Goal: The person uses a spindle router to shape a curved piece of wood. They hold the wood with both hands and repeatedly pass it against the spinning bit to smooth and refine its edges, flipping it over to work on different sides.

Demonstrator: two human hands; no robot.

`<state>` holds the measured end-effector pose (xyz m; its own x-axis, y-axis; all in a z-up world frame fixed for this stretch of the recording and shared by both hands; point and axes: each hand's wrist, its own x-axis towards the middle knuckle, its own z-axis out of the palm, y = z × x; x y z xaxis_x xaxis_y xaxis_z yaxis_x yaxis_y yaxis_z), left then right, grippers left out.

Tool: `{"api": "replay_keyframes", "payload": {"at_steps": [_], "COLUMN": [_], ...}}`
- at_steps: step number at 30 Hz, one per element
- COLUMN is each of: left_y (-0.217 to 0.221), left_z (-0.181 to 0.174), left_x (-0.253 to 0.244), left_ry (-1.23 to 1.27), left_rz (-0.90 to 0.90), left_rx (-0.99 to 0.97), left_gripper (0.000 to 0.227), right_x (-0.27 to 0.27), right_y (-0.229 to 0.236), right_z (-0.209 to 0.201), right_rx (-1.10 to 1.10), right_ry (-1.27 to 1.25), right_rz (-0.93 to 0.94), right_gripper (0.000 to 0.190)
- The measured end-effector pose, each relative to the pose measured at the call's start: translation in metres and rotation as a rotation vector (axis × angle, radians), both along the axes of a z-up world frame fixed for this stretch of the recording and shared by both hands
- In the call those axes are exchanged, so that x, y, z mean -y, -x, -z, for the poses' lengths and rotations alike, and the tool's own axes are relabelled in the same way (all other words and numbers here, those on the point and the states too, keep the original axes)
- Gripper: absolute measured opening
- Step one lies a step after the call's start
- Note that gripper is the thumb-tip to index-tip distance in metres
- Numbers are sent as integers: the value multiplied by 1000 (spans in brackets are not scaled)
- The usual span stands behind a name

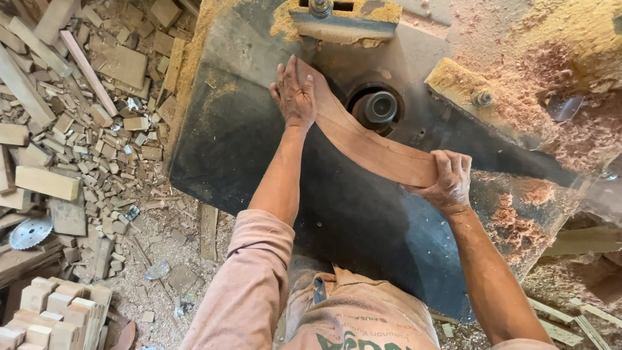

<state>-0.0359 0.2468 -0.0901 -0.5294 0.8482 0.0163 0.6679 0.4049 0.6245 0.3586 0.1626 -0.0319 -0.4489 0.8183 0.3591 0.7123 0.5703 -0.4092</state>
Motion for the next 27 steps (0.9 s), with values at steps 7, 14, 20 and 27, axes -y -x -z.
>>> {"api": "replay_keyframes", "payload": {"at_steps": [7,14,20,27], "left_y": [4,8,-6,-34], "left_z": [-1,-18,-86,-162], "left_x": [0,-2,78,216], "left_ry": [12,23,-255,-596], "left_rz": [-4,32,-22,-8], "left_rx": [7,-50,266,789], "left_gripper": [56,55,77,73], "right_x": [0,-6,55,148], "right_y": [3,10,-3,-30], "right_z": [-1,-9,-17,-47], "right_rx": [-12,-45,66,40], "right_ry": [56,-35,-262,-157], "right_rz": [8,-39,107,134], "right_gripper": [93,82,77,79]}}
